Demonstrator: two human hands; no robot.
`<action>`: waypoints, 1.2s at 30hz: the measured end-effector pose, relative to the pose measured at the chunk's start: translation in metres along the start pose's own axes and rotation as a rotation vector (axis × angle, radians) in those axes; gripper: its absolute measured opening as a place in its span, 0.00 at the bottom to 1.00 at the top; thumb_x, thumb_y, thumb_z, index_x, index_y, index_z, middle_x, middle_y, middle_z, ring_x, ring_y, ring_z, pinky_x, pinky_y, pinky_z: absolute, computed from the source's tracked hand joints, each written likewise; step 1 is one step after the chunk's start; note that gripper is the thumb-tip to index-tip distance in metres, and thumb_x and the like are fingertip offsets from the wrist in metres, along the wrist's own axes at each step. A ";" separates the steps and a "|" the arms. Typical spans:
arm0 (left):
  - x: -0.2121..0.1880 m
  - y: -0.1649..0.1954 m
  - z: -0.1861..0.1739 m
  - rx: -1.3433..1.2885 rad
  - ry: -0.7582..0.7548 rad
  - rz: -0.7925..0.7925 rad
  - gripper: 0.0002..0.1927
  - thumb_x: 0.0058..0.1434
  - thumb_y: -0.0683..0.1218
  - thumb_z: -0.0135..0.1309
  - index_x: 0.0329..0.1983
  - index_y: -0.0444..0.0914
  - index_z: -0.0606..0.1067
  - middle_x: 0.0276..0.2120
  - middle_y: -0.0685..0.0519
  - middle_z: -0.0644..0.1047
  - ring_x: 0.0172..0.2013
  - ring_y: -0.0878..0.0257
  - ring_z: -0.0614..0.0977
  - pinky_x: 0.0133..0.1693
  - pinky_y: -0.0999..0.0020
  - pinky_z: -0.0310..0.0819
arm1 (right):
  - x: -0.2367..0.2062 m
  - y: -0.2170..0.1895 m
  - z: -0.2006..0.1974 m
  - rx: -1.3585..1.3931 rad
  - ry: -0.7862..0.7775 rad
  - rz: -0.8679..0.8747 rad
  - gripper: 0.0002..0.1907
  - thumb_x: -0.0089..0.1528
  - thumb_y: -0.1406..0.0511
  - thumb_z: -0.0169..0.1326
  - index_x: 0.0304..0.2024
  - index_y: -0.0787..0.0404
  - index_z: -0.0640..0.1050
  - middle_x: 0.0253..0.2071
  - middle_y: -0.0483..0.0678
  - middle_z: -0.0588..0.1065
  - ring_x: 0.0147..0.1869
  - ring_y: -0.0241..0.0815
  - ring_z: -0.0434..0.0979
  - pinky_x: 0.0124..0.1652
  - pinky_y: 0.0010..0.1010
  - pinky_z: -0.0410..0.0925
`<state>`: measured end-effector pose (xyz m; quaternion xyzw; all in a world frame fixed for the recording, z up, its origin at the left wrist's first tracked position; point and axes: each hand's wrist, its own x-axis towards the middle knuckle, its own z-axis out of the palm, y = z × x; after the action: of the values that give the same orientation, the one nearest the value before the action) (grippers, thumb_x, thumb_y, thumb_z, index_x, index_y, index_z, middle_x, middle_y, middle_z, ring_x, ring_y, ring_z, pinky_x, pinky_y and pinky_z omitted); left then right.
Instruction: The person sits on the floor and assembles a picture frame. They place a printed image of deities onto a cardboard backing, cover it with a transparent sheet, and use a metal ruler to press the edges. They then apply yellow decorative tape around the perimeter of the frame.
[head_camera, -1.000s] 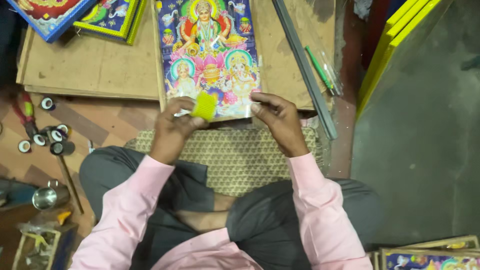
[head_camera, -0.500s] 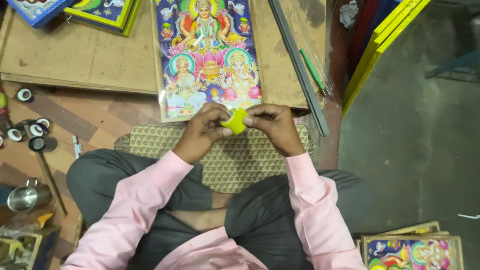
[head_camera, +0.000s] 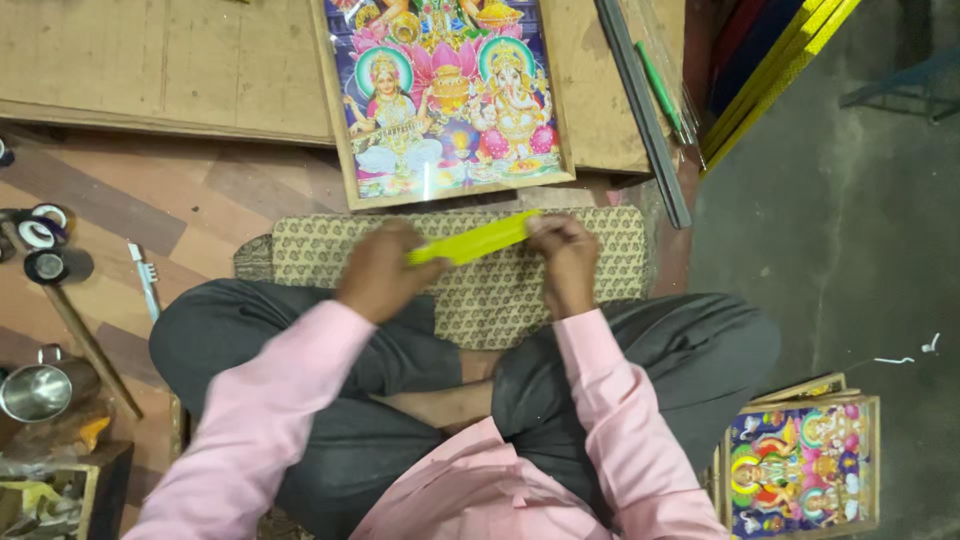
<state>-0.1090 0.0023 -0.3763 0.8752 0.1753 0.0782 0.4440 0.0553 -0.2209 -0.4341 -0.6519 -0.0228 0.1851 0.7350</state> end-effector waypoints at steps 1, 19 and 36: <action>-0.002 -0.012 -0.017 0.027 0.000 -0.057 0.22 0.50 0.54 0.69 0.35 0.30 0.81 0.35 0.40 0.78 0.37 0.44 0.80 0.41 0.52 0.73 | 0.011 0.001 -0.004 -0.021 0.067 -0.057 0.02 0.60 0.75 0.62 0.35 0.68 0.80 0.34 0.47 0.79 0.37 0.35 0.76 0.41 0.27 0.71; 0.004 -0.055 -0.044 -0.414 0.364 -0.289 0.21 0.52 0.42 0.71 0.45 0.32 0.75 0.35 0.52 0.82 0.35 0.70 0.83 0.35 0.75 0.77 | 0.060 0.025 -0.014 0.133 0.323 -0.069 0.05 0.61 0.72 0.63 0.36 0.69 0.80 0.37 0.49 0.80 0.35 0.36 0.78 0.36 0.26 0.72; 0.003 -0.058 -0.044 -0.482 0.281 -0.384 0.10 0.59 0.38 0.68 0.42 0.31 0.82 0.37 0.52 0.83 0.37 0.70 0.81 0.41 0.75 0.76 | 0.058 0.012 -0.008 0.155 0.313 -0.038 0.07 0.63 0.70 0.62 0.33 0.67 0.78 0.33 0.51 0.79 0.32 0.39 0.78 0.35 0.31 0.76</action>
<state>-0.1327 0.0675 -0.3969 0.6768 0.3729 0.1525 0.6162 0.1084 -0.2102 -0.4586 -0.6138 0.0941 0.0685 0.7808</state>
